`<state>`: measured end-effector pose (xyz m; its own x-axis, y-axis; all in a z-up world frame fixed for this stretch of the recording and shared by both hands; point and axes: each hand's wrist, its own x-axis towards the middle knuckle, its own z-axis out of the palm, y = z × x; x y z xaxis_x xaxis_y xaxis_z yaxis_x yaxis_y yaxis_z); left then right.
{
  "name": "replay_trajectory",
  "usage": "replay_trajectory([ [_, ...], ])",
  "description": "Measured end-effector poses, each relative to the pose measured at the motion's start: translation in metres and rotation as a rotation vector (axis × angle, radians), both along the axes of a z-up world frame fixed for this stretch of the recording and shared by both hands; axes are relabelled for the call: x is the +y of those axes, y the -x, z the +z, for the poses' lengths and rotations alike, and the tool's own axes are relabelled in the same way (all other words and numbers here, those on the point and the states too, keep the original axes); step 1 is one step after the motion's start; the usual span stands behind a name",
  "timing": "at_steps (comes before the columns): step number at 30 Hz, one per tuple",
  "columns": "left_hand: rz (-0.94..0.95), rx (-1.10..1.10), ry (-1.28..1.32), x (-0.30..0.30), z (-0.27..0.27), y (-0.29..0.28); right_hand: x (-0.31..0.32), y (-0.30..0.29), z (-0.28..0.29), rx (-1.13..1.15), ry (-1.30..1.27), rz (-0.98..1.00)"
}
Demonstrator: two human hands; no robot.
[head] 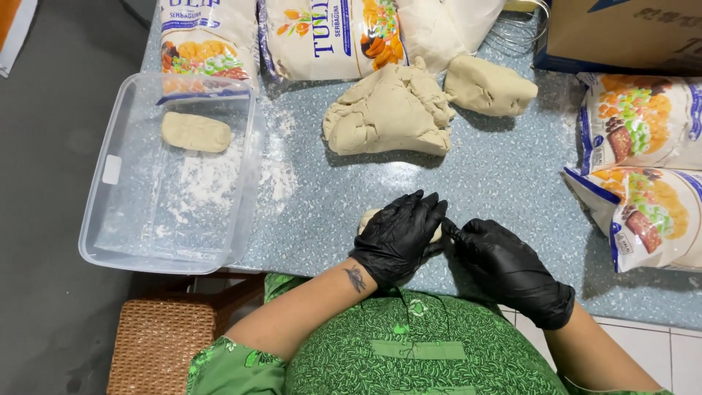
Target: Portioning a large mass of dough into smaller pieces and rolling them into uniform balls by hand.
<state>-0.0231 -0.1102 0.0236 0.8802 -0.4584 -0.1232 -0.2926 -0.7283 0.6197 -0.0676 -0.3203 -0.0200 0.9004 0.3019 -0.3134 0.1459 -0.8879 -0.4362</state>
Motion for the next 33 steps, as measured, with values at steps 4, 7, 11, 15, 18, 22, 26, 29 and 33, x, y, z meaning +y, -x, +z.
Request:
replay_trajectory([
  [4, 0.064, -0.064, 0.127, -0.004, -0.003, 0.004, 0.011, 0.002, -0.004, -0.125, -0.023, 0.065],
  [7, -0.202, -0.367, 0.22, 0.031, -0.013, -0.004, 0.003, -0.011, 0.02, -0.113, -0.108, 0.05],
  [11, -0.086, -0.15, 0.592, 0.048, -0.024, -0.028, 0.022, -0.026, 0.05, -0.053, -0.59, -0.095],
  [15, 0.178, 0.061, 0.889, 0.06, -0.044, -0.014, 0.077, -0.019, 0.085, 0.202, -1.158, -0.409],
  [18, 0.153, -0.004, 0.66, 0.059, -0.051, -0.01, 0.085, -0.024, 0.071, 0.212, -1.052, -0.438],
  [22, -0.073, -0.173, 0.234, 0.07, -0.046, -0.013, 0.074, -0.024, 0.055, 0.068, -0.518, -0.239],
  [26, -0.123, -0.306, 0.094, 0.08, -0.049, -0.005, 0.068, -0.021, 0.071, -0.099, 0.006, -0.023],
  [29, -0.169, -0.076, -0.059, 0.08, -0.036, -0.003, 0.086, -0.018, 0.106, 0.065, -0.032, -0.084],
  [33, -0.164, -0.262, -0.081, 0.077, -0.082, -0.014, 0.074, -0.023, 0.081, 0.193, -0.112, -0.124],
])
